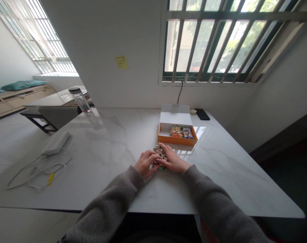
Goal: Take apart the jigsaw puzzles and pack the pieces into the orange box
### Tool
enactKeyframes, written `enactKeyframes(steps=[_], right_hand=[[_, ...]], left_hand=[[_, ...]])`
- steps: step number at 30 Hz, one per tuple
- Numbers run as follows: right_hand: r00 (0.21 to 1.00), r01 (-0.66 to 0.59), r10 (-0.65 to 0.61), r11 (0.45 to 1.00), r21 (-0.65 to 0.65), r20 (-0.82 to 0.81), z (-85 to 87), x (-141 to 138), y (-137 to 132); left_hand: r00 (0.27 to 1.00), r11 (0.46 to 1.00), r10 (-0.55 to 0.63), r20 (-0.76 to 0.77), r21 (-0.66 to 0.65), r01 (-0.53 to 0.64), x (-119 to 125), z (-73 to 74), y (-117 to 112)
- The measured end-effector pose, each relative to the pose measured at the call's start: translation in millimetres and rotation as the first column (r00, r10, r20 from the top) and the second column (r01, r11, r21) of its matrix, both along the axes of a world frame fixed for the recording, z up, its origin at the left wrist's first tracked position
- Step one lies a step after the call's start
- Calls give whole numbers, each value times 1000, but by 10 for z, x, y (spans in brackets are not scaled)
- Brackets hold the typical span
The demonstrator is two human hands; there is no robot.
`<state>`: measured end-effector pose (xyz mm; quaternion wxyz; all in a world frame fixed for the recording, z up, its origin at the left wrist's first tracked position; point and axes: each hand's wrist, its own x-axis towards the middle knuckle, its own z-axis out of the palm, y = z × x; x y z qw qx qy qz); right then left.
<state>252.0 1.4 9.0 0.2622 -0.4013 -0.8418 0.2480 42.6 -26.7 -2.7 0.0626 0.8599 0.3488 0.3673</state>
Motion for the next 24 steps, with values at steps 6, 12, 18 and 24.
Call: enactKeyframes(steps=[6, 12, 18, 24], right_hand=[[1000, 2, -1, 999, -50, 20, 28, -5, -8], [999, -4, 6, 999, -36, 35, 75, -11, -36], [998, 25, -22, 998, -51, 61, 74, -40, -43], [968, -35, -34, 962, -271, -248, 11, -40, -24]], left_hand=[[994, 989, 102, 25, -107, -99, 7, -79, 73], [998, 975, 56, 36, -219, -47, 61, -125, 157], [999, 969, -25, 28, -246, 32, 110, -118, 191], [997, 959, -2, 76, -282, 24, 90, -119, 227]])
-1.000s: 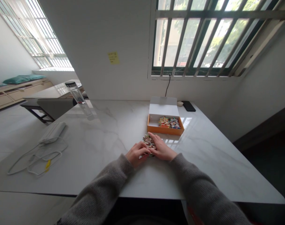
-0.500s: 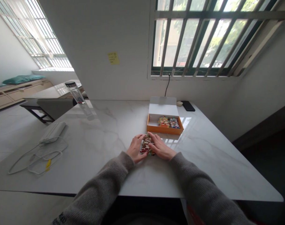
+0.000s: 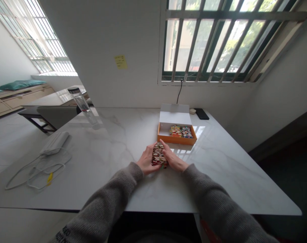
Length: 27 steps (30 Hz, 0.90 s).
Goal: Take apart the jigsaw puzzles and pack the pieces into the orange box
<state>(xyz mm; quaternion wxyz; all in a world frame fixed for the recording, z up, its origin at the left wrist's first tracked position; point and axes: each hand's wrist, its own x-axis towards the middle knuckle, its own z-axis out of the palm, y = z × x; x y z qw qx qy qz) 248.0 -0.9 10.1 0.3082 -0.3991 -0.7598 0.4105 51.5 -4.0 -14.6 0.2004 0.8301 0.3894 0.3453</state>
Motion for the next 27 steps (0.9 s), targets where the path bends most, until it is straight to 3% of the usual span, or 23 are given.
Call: enactKeyframes(steps=[2, 4, 9, 13, 17, 20, 27], right_hand=[[973, 12, -45, 989, -148, -225, -48, -61, -7], [927, 54, -138, 969, -241, -348, -100, -158, -28], [916, 270, -300, 952, -144, -267, -180, -373, -107], [925, 300, -310, 951, -78, -221, -156, -353, -128], [992, 115, -112, 992, 54, -64, -20, -152, -87], [993, -82, 67, 983, 161, 101, 101, 17, -35], [949, -240, 177, 943, 231, 262, 286, 119, 90]], left_hand=[[1000, 1000, -4, -11, -8, 4, -4, 5, 0], [1000, 1000, -8, -26, 3, 8, 2, 9, -12], [998, 999, 8, -54, 46, -5, 34, 4, -37], [998, 998, -18, -65, 61, 22, 31, -15, -12], [997, 998, -46, -56, 40, 48, -3, -39, 25], [996, 996, -86, -16, 11, 86, -22, -50, 44], [977, 986, -157, 144, -28, 163, -8, -58, 56]])
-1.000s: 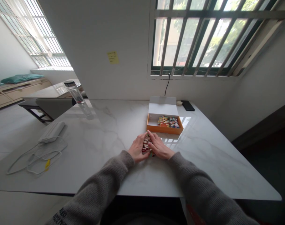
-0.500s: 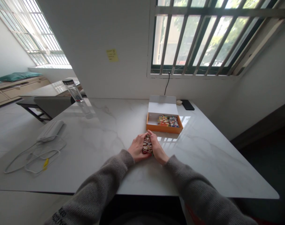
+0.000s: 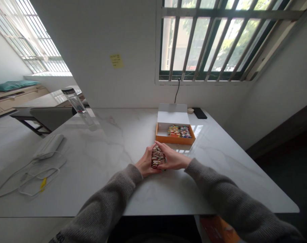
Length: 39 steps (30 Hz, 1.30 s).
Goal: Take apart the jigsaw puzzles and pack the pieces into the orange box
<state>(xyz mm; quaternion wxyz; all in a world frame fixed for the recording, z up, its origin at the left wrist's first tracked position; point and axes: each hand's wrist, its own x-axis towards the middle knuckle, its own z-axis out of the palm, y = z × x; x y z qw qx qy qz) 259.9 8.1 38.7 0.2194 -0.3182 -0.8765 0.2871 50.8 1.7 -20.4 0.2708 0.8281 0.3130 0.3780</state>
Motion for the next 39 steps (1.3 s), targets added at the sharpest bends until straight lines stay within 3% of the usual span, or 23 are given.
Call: enactKeyframes(steps=[6, 13, 18, 24, 28, 31, 34, 36, 39], right_hand=[[987, -12, -3, 995, 94, 162, 109, -86, 16], [997, 21, -22, 1000, 8, 69, 19, -109, -35], [993, 42, -46, 998, 41, 108, 33, -107, -57], [987, 56, -62, 997, 47, 145, 24, -116, -60], [989, 32, -47, 994, 108, 138, 202, -86, -5], [997, 30, -42, 985, 168, 67, 502, 7, 195], [993, 100, -111, 973, 209, 41, 773, 142, 570], [981, 157, -175, 969, 191, 86, 855, 214, 869], [969, 173, -194, 975, 142, 155, 834, 250, 1272]], left_hand=[[999, 1000, -11, 31, -8, 11, -11, -71, 9], [1000, 1000, -21, 14, -14, 21, 1, -30, -16], [993, 986, -121, -8, -118, 119, -215, 6, 48], [993, 987, 25, 112, -159, -7, -400, 37, 113], [986, 989, 96, 135, -124, -79, -356, 95, 99], [984, 987, 132, 120, -111, -119, -330, 116, 86], [986, 987, 133, 99, -109, -122, -311, 116, 70], [988, 986, 125, 86, -119, -114, -299, 113, 56], [990, 983, 124, 68, -144, -114, -297, 112, 36]])
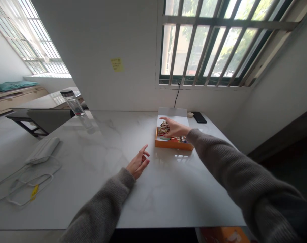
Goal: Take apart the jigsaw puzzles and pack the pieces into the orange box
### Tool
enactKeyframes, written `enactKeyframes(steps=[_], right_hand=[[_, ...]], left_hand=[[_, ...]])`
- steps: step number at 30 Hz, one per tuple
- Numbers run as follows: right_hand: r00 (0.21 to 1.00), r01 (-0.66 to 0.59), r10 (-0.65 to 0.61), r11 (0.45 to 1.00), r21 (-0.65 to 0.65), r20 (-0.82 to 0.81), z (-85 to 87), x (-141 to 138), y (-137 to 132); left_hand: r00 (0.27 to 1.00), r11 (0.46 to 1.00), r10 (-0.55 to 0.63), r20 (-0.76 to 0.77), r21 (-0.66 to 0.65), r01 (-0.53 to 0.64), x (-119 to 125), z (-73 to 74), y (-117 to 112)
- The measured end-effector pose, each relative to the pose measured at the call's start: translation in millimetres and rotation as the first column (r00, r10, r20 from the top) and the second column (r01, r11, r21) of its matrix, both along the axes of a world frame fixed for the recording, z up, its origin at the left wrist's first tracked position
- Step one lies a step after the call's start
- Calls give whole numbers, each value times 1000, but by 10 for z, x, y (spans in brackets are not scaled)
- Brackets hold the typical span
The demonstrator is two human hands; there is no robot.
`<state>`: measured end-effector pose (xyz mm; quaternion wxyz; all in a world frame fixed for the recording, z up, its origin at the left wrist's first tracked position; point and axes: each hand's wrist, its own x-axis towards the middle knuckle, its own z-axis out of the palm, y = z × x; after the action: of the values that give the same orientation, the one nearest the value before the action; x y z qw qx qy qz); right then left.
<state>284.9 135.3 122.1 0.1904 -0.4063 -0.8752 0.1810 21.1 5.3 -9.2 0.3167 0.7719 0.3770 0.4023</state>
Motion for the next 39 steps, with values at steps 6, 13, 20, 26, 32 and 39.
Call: enactKeyframes(steps=[6, 13, 20, 26, 32, 39], right_hand=[[992, 13, -5, 998, -65, 125, -159, -90, 356], [986, 28, -5, 990, -140, 165, -262, -126, 329], [973, 35, 21, 971, -235, 230, -260, -138, 276], [948, 52, 20, 975, -218, 317, -377, -131, 299], [921, 57, -4, 990, -125, 390, -372, -102, 335], [972, 16, -33, 997, 74, 234, -145, 141, 309]], left_hand=[[999, 1000, 17, -35, -22, -18, -25, 25, -27], [991, 1000, 14, -131, -2, -15, -11, 72, -54], [985, 1000, 19, -171, 1, -19, -11, 92, -57], [975, 1000, 7, -224, 18, -3, -8, 111, -59], [967, 999, 4, -253, 51, 9, -3, 102, -60], [965, 995, -16, -263, 92, 41, 22, 93, -51]])
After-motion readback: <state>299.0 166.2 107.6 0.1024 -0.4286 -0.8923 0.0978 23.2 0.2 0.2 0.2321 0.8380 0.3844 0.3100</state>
